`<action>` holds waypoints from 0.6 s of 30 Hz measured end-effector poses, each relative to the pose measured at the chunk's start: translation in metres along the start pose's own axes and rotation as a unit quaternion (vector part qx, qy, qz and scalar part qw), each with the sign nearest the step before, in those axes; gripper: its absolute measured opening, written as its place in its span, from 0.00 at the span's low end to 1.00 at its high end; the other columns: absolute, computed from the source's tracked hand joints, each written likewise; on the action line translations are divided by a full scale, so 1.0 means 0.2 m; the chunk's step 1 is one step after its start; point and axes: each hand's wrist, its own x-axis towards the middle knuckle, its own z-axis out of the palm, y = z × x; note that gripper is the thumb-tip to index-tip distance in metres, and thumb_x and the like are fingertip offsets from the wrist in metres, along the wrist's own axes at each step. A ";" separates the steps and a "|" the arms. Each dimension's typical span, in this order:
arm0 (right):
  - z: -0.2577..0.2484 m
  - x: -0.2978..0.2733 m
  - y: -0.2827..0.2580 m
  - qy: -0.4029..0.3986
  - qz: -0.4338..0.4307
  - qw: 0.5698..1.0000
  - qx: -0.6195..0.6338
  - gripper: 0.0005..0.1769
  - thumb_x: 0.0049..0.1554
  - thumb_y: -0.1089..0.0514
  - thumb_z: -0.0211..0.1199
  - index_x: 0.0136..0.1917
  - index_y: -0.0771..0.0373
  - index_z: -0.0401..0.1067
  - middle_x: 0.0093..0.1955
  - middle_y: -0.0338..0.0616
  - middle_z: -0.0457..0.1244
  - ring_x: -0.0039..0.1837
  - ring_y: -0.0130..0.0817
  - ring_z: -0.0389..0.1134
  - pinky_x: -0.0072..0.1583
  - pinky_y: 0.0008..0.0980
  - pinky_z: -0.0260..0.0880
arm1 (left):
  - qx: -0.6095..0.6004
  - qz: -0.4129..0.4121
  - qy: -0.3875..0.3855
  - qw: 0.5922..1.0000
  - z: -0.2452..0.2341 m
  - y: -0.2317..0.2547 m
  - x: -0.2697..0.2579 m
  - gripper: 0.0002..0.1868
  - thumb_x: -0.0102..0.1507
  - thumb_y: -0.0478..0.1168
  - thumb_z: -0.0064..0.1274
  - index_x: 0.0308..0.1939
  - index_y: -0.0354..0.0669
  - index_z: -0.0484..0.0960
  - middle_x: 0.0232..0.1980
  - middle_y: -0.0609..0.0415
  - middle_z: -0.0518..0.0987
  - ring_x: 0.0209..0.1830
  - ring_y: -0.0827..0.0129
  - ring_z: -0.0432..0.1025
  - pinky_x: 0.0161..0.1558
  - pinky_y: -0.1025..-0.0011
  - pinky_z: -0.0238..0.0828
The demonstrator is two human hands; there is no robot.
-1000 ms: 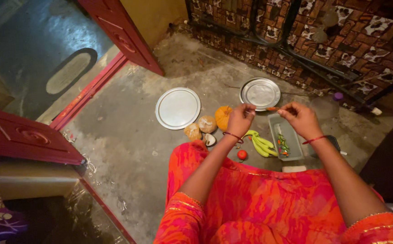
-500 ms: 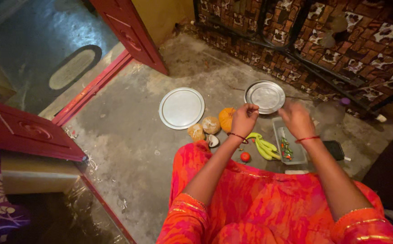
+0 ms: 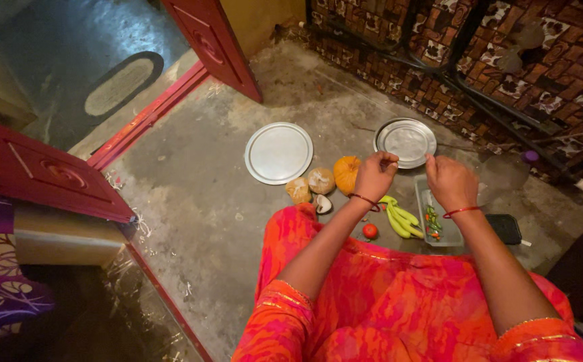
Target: The person sits on the floor and organizes various fruits and vegetables, including bananas, tomatoes, and a pumpkin, into a clear plastic container. They also wipe the container with a cloth.
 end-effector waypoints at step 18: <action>0.04 -0.04 0.19 -0.089 -0.025 0.996 -0.013 0.11 0.56 0.51 0.65 0.45 0.61 0.77 0.52 0.52 0.66 0.57 0.54 0.68 0.55 0.51 0.70 | 0.014 -0.006 -0.007 1.000 0.04 0.04 -0.02 0.08 0.61 0.36 0.57 0.43 0.37 0.83 0.40 0.47 0.85 0.39 0.62 0.81 0.44 0.67 0.77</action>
